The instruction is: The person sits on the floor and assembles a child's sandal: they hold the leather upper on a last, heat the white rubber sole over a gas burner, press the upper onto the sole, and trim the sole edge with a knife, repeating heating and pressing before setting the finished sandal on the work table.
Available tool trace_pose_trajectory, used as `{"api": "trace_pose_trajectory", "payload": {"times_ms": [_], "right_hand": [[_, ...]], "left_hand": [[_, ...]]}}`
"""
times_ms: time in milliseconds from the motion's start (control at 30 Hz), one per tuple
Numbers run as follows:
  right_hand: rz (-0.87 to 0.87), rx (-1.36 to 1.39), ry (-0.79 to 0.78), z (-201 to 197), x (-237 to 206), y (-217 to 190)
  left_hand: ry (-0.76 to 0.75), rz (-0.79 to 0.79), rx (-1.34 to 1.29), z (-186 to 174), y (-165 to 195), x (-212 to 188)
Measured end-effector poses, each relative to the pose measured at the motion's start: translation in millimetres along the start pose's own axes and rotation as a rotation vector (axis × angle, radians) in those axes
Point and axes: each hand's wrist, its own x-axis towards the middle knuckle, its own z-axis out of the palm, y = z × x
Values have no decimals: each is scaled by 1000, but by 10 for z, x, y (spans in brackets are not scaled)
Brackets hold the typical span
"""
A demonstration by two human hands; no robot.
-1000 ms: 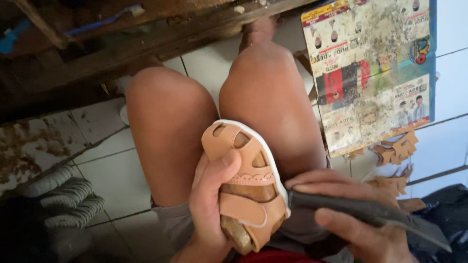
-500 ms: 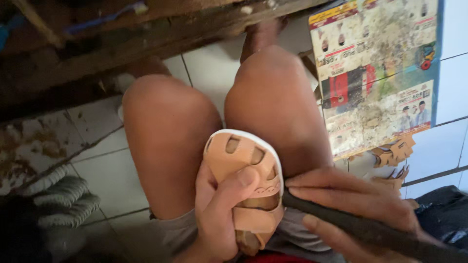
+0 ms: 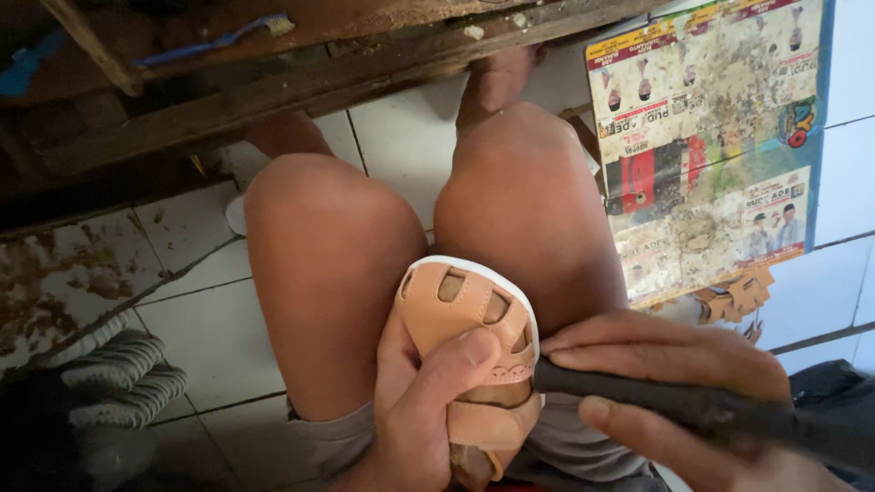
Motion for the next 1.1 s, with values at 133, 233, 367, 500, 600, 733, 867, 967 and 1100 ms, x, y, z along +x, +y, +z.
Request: {"api": "trace_pose_trajectory", "payload": {"times_ms": [133, 233, 367, 500, 600, 733, 867, 967, 1100], "right_hand": [[7, 165, 146, 40, 35, -7], [60, 312, 206, 74, 53, -26], [34, 171, 99, -24, 74, -59], [-56, 119, -5, -121, 129, -50], [100, 493, 60, -99, 166, -36], [124, 490, 84, -106, 188, -62], [115, 188, -40, -258, 222, -107], [102, 310, -128, -307, 281, -91], [28, 565, -89, -317, 327, -54]], "left_hand": [[68, 26, 79, 13, 7, 19], [141, 15, 78, 3, 5, 23], [66, -8, 139, -19, 17, 7], [67, -79, 81, -12, 37, -9], [79, -93, 97, -4, 47, 18], [68, -102, 101, 11, 59, 24], [52, -146, 76, 45, 91, 7], [54, -186, 101, 66, 139, 16], [-20, -168, 276, 30, 193, 73]]}}
